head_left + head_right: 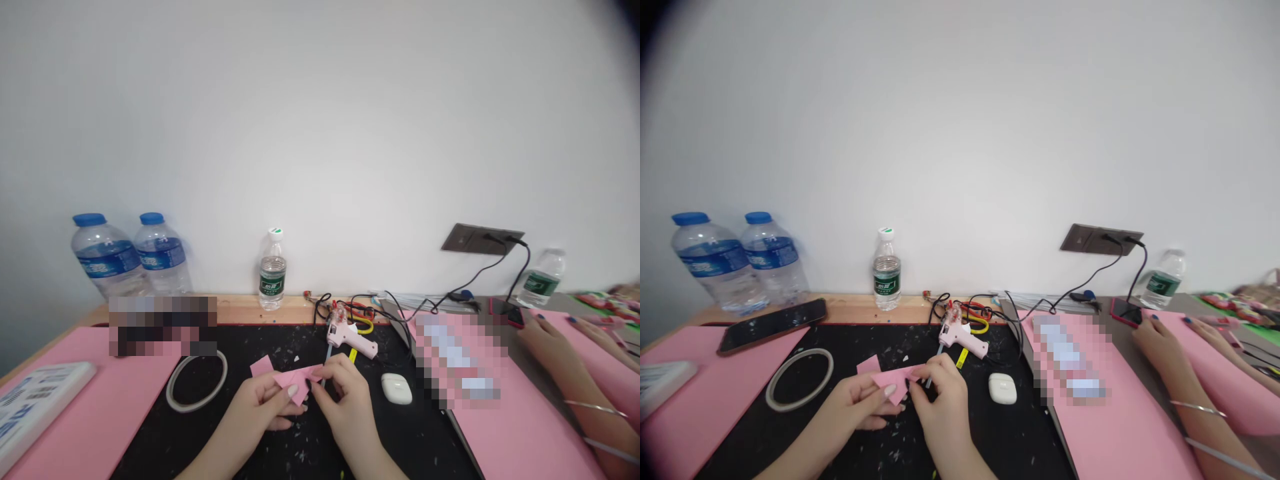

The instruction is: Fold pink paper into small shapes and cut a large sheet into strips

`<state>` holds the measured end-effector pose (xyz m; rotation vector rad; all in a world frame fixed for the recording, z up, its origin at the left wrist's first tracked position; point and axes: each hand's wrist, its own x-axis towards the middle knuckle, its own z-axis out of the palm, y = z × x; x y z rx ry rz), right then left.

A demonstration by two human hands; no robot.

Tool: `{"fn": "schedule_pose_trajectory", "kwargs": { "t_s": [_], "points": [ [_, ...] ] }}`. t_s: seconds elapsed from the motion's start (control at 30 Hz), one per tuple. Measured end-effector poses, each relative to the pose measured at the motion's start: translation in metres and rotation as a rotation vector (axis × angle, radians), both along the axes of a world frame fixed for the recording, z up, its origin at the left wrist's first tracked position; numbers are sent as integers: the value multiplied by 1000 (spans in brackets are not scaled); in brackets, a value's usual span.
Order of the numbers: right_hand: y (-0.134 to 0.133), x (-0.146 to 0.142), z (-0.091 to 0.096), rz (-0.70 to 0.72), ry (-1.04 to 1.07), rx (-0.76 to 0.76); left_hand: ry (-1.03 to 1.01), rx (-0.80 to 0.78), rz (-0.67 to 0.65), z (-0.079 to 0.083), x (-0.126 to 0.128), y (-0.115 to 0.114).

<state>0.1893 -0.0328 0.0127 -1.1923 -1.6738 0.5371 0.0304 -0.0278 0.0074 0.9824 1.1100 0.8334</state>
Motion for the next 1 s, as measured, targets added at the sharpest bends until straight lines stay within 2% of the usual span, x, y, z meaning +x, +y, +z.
{"fn": "schedule_pose_trajectory", "kwargs": {
  "t_s": [0.2, 0.43, 0.67, 1.0],
  "points": [
    [-4, 0, 1, 38, -130, 257, -24, -37, 32, 2, 0, -2],
    [-6, 4, 2, 110, -387, 451, -29, -53, 47, 1, -1, -2],
    [-7, 2, 7, 173, -453, 432, -115, -54, 27, 2, -6, -1],
    [-4, 2, 8, 205, -500, 380, -129, -101, 43, 16, -3, -3]
  ]
}}
